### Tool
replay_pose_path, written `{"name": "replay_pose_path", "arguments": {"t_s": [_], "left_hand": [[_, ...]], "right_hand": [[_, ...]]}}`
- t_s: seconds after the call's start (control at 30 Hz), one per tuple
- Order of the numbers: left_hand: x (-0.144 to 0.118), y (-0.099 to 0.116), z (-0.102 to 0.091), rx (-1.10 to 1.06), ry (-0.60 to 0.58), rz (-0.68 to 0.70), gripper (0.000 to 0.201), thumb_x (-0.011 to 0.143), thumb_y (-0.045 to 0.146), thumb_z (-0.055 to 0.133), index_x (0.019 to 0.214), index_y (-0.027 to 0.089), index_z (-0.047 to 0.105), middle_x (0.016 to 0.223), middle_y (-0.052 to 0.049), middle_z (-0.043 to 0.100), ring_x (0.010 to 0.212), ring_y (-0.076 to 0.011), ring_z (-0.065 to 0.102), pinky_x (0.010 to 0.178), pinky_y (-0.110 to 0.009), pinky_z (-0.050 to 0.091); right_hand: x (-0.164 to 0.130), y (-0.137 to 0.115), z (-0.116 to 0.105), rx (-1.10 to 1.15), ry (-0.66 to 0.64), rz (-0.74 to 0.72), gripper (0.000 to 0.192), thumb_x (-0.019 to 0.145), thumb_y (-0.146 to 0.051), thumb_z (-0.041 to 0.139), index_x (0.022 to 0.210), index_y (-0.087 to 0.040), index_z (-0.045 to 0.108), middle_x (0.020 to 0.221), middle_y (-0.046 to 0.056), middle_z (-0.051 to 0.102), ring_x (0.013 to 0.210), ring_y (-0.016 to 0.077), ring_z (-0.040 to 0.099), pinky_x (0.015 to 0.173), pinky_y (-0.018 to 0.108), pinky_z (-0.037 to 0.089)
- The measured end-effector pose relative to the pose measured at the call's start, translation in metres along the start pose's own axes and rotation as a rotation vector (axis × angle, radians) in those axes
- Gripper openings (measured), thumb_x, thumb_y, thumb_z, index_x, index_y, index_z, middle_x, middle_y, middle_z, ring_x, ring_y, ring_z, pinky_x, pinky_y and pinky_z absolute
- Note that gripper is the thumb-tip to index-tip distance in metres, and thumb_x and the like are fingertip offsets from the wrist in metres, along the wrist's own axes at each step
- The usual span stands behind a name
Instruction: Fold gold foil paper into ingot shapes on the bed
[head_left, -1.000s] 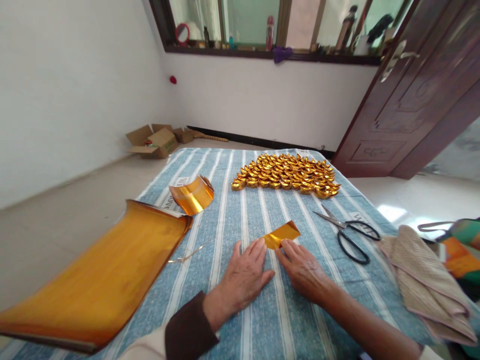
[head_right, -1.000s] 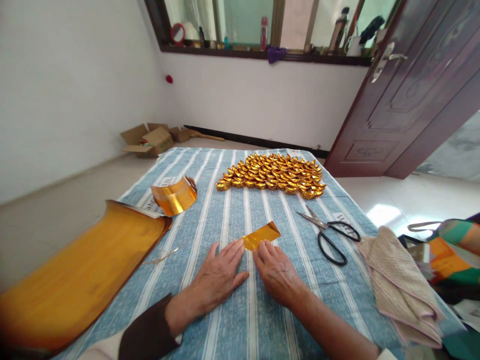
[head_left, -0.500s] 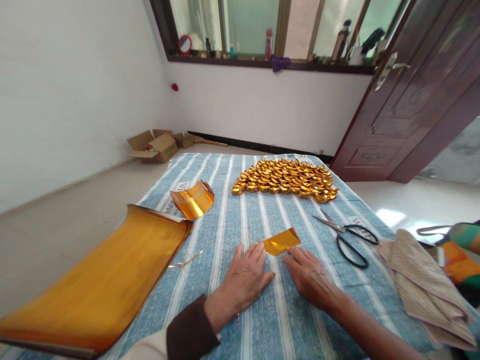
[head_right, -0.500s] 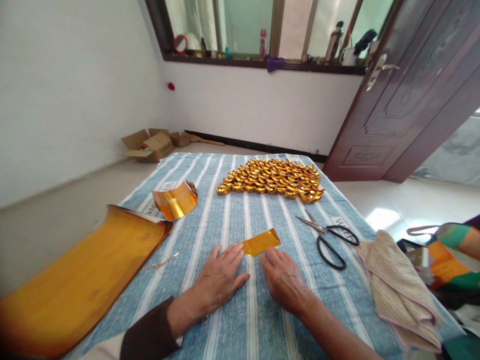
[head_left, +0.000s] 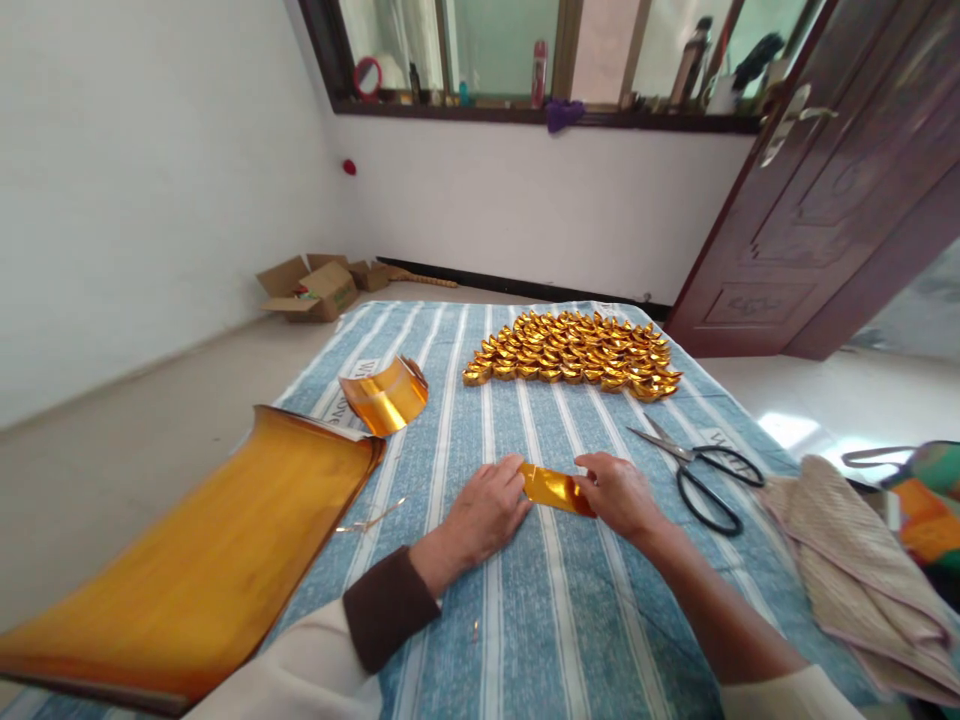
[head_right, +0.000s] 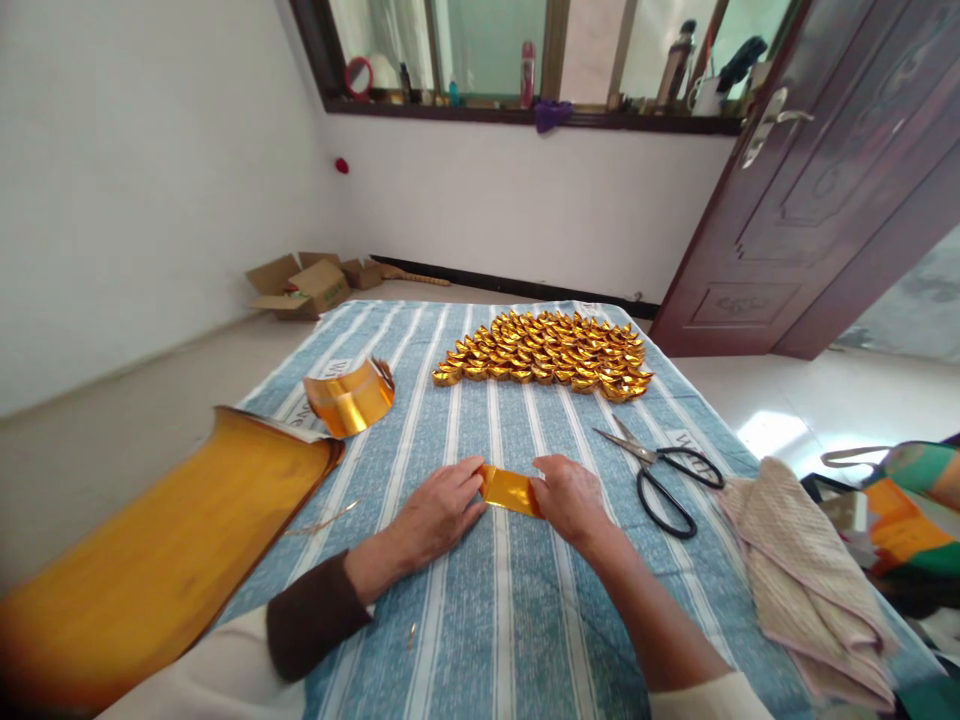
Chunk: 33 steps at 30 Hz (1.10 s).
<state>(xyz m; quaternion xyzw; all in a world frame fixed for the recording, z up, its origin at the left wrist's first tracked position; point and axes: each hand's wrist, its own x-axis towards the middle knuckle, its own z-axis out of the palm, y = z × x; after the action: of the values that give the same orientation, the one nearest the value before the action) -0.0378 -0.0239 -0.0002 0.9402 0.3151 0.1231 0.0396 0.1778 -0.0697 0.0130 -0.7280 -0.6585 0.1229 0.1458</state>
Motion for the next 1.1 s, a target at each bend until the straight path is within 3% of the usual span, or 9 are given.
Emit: {"name": "replay_pose_path", "arguments": {"t_s": [0.27, 0.5, 0.57, 0.7, 0.8, 0.97, 1.1], "left_hand": [[0.005, -0.004, 0.006, -0.004, 0.083, -0.081, 0.017, 0.089, 0.03, 0.062, 0.101, 0.017, 0.062, 0.132, -0.015, 0.054, 0.122, -0.0301, 0.052, 0.099, -0.048, 0.047], [0.02, -0.006, 0.003, 0.032, -0.018, -0.054, 0.019, 0.091, 0.02, 0.056, 0.108, 0.019, 0.065, 0.133, -0.014, 0.053, 0.127, -0.0293, 0.047, 0.102, -0.047, 0.043], [0.024, -0.011, 0.002, 0.036, -0.068, -0.009, 0.023, 0.092, 0.02, 0.054, 0.112, 0.023, 0.065, 0.136, -0.012, 0.051, 0.132, -0.0296, 0.042, 0.103, -0.048, 0.042], [0.033, -0.024, 0.001, 0.005, -0.158, 0.068, 0.029, 0.095, 0.025, 0.052, 0.121, 0.034, 0.062, 0.144, -0.007, 0.046, 0.136, -0.0301, 0.037, 0.105, -0.052, 0.038], [0.039, -0.032, 0.003, -0.054, -0.148, 0.131, 0.031, 0.094, 0.025, 0.054, 0.122, 0.036, 0.062, 0.147, -0.006, 0.044, 0.138, -0.0299, 0.036, 0.106, -0.052, 0.037], [0.039, -0.036, 0.007, -0.115, -0.016, 0.123, 0.03, 0.089, 0.016, 0.057, 0.115, 0.027, 0.066, 0.135, -0.007, 0.056, 0.132, -0.0257, 0.044, 0.108, -0.044, 0.039], [0.024, -0.031, -0.004, -0.132, 0.014, 0.116, 0.02, 0.091, 0.016, 0.053, 0.102, 0.021, 0.068, 0.121, -0.008, 0.063, 0.122, -0.0246, 0.051, 0.107, -0.045, 0.041]], "right_hand": [[-0.018, -0.024, 0.003, -0.04, -0.084, 0.078, 0.016, 0.083, -0.02, 0.055, 0.086, -0.022, 0.071, 0.072, 0.004, 0.072, 0.07, 0.0195, 0.067, 0.056, 0.026, 0.031], [-0.036, -0.043, 0.012, -0.01, -0.097, -0.12, 0.018, 0.082, -0.02, 0.058, 0.068, -0.023, 0.068, 0.067, 0.003, 0.071, 0.06, 0.0167, 0.064, 0.052, 0.025, 0.029], [-0.031, -0.038, 0.016, 0.046, -0.034, -0.178, 0.017, 0.083, -0.02, 0.056, 0.071, -0.023, 0.068, 0.068, 0.002, 0.071, 0.061, 0.0163, 0.063, 0.054, 0.025, 0.033], [-0.008, -0.022, 0.025, 0.232, 0.254, -0.324, 0.022, 0.084, -0.012, 0.049, 0.091, -0.02, 0.068, 0.086, 0.005, 0.07, 0.079, 0.018, 0.064, 0.068, 0.026, 0.044], [0.007, -0.014, 0.032, 0.314, 0.361, -0.455, 0.025, 0.086, -0.009, 0.044, 0.095, -0.017, 0.065, 0.09, 0.007, 0.068, 0.087, 0.0184, 0.062, 0.075, 0.028, 0.046], [0.011, -0.008, 0.043, 0.211, 0.369, -0.541, 0.026, 0.091, -0.009, 0.04, 0.096, -0.017, 0.065, 0.084, 0.006, 0.065, 0.083, 0.0182, 0.059, 0.077, 0.03, 0.045], [0.005, -0.009, 0.045, 0.05, 0.338, -0.601, 0.024, 0.091, -0.008, 0.043, 0.087, -0.017, 0.065, 0.082, 0.006, 0.063, 0.083, 0.0187, 0.056, 0.075, 0.03, 0.044]]}}
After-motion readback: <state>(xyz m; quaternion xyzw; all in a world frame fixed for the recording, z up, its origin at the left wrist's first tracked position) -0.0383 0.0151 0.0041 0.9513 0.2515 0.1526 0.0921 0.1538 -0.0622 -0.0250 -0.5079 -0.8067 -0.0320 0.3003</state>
